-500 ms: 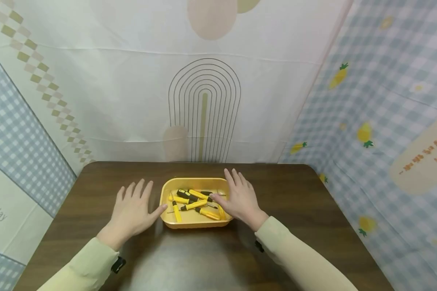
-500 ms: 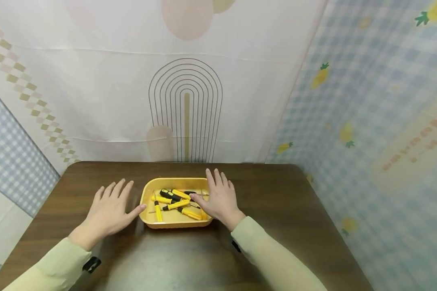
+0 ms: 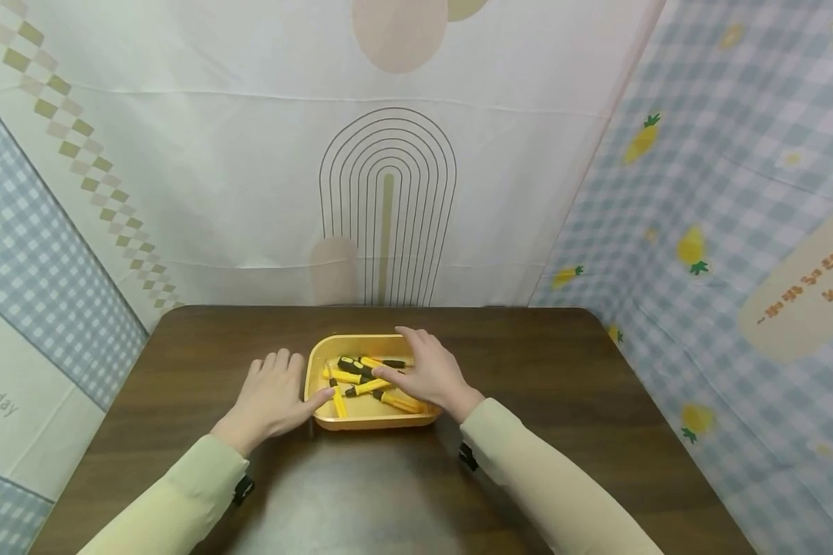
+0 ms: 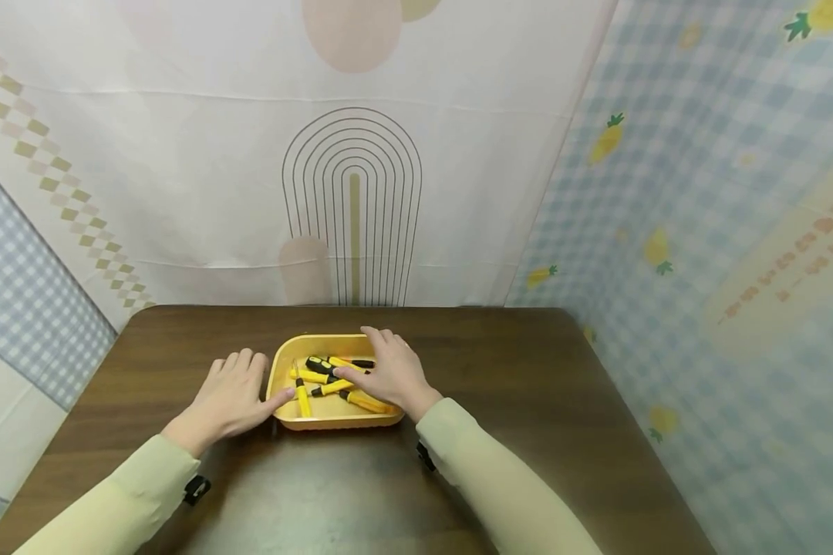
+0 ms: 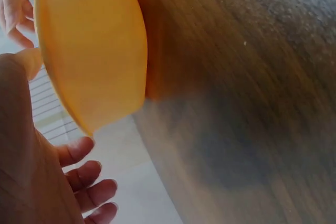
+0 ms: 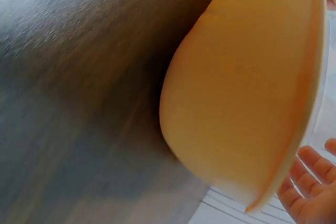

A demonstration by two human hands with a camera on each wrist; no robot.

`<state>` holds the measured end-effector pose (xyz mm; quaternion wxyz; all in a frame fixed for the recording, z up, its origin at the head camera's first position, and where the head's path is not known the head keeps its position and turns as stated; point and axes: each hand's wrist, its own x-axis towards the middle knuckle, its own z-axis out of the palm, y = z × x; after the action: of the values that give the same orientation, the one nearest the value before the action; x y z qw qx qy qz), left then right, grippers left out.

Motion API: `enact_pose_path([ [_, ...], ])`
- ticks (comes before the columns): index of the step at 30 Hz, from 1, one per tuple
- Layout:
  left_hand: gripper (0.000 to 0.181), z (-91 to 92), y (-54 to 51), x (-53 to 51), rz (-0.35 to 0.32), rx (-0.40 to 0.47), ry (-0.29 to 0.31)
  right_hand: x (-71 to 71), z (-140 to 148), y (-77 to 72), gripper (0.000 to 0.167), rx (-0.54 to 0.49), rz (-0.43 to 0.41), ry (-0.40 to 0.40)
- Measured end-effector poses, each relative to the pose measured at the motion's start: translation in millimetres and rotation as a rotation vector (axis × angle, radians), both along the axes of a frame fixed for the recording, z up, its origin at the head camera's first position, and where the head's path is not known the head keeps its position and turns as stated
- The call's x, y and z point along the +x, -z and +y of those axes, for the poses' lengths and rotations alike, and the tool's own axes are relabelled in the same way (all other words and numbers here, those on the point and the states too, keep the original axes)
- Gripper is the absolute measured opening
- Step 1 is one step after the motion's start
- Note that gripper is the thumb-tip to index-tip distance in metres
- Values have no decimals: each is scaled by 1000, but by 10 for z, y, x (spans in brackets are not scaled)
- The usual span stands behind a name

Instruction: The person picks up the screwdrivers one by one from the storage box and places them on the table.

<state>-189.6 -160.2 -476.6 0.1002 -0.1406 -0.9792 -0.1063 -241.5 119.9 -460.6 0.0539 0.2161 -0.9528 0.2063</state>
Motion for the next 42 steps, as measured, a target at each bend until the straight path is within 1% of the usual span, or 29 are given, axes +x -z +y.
enact_pose_path([
  [4,63,23,23,-47,12,-14,30,-24,-65,46,96,-4,-49,-49],
  [8,55,22,49,-71,13,-26,39,-37,-122,84,91,-85,-168,-56],
  [10,52,19,62,-74,9,-23,39,-49,-147,107,85,-139,-224,-56],
  [12,49,20,73,-77,5,-15,37,-65,-166,130,79,-171,-264,-62],
  [15,48,14,99,-85,-2,-6,31,-97,-201,171,71,-179,-301,-77],
  [18,47,14,128,-89,-19,7,29,-115,-224,198,68,-148,-328,-82],
  [22,42,30,162,-94,-36,23,27,-131,-247,231,59,-112,-349,-89],
  [29,37,55,206,-86,-60,37,29,-149,-272,297,42,-102,-374,-89],
  [32,37,57,209,-75,-73,37,22,-154,-282,332,38,-94,-362,-105],
  [36,36,50,215,-74,-73,27,22,-161,-294,364,32,-61,-327,-123],
  [42,36,48,222,-95,-60,13,32,-160,-300,342,24,-35,-305,-126],
])
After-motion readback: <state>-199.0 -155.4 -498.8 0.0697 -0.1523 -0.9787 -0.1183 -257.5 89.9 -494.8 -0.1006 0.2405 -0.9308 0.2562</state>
